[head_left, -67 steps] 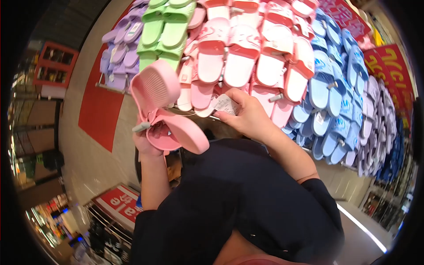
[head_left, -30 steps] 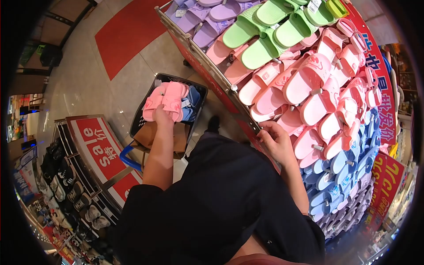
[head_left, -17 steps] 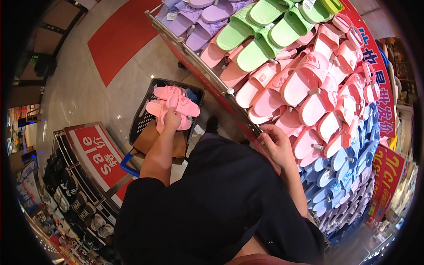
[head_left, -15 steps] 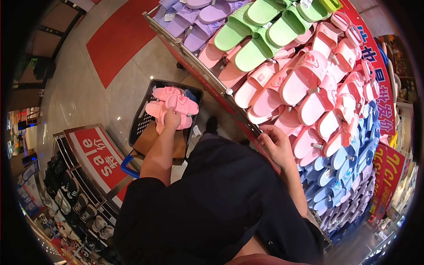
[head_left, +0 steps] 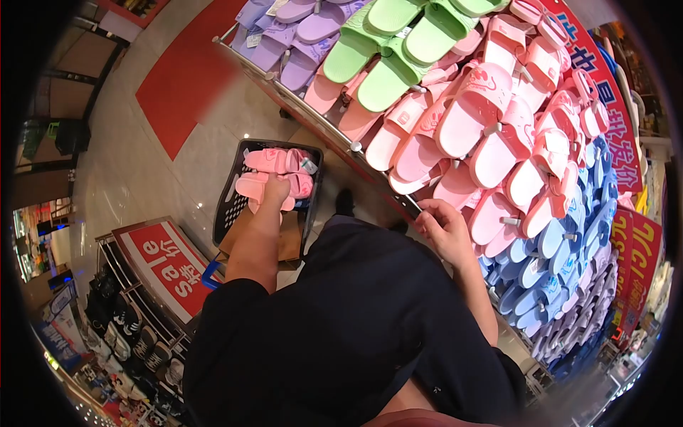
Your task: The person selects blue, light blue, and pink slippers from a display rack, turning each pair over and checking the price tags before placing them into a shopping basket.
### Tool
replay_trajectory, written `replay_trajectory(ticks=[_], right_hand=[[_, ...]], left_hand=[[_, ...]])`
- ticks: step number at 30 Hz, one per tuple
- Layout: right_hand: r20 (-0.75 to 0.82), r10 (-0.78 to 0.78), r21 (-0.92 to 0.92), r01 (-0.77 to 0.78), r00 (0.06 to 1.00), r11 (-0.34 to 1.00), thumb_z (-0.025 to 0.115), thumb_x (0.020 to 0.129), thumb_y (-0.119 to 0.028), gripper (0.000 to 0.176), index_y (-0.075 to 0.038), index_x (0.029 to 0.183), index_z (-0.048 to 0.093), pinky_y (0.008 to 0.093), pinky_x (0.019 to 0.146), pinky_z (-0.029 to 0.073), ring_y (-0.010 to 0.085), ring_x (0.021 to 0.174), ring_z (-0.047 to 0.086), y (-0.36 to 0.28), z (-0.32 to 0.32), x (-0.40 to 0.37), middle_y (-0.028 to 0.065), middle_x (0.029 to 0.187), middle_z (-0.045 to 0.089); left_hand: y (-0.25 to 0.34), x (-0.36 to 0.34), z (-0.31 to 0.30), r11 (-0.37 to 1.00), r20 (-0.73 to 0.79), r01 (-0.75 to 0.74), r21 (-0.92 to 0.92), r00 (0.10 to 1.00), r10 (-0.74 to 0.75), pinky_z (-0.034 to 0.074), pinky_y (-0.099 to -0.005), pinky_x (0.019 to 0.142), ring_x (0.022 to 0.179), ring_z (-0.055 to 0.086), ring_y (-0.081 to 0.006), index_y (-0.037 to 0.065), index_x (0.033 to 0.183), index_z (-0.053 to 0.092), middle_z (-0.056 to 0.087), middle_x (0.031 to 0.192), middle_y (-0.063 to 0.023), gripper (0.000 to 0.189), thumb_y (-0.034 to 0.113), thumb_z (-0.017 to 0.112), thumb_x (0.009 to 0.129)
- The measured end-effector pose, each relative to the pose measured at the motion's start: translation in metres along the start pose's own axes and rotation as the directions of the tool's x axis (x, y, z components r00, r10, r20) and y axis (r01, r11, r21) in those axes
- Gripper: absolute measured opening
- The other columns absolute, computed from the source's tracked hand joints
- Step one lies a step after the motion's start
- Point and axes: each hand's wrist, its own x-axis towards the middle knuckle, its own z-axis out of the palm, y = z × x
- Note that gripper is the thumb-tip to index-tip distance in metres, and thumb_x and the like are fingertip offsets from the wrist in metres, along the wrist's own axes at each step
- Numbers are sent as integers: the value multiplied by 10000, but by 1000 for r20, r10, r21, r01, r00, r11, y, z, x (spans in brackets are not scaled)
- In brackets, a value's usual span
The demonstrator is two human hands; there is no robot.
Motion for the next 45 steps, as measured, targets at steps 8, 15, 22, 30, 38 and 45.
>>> replay_trajectory(ticks=[8,15,22,30,38,45], right_hand=[[-44,-146,-83,142,988,986,601,934,-160,248,-15,1134,610,305,703,498,142,753,611,13,-24,-13,70,814,632],[-399,-451,-320,340,798,884,591,925,-124,262,23,1141,611,307,713,518,174,770,667,-14,-99,-47,123,874,683],[-824,-503,-567,-410,262,714,682,854,-319,424,32,1086,632,426,734,531,350,839,649,14,-193,-43,210,969,606],[-863,-472,-489,-535,182,689,687,833,-445,459,-14,992,670,480,760,502,357,894,643,-5,-189,4,215,1006,621],[-838,-535,-543,-286,112,790,628,869,-327,331,-12,782,681,482,724,468,375,743,633,8,-217,-8,174,736,643],[-632,-692,-577,385,348,720,682,829,-166,163,-47,934,719,411,711,462,340,755,605,-25,-166,-92,136,806,620]], left_hand=[[-27,-74,44,958,225,-247,-146,935,276,488,-396,875,1006,637,-337,-54,1098,618,678,1032,-212,333,190,568,877],[-1,-120,44,966,560,109,-235,827,43,419,-247,494,536,523,-126,54,839,593,546,668,-13,86,63,536,903],[20,-105,32,931,493,218,-293,868,-48,453,-225,498,602,574,-132,10,1088,553,597,811,-51,158,98,497,969],[49,-123,44,921,511,157,-356,858,51,509,-226,577,684,621,-138,3,1200,537,630,898,-74,249,96,532,969],[128,-170,47,896,526,-180,-406,756,390,538,-238,709,785,642,-134,-26,1235,530,653,969,-98,298,98,563,967],[260,-275,-15,650,487,-334,-682,456,745,484,-276,896,969,623,-150,-13,1303,498,622,1116,-99,344,38,535,964]])
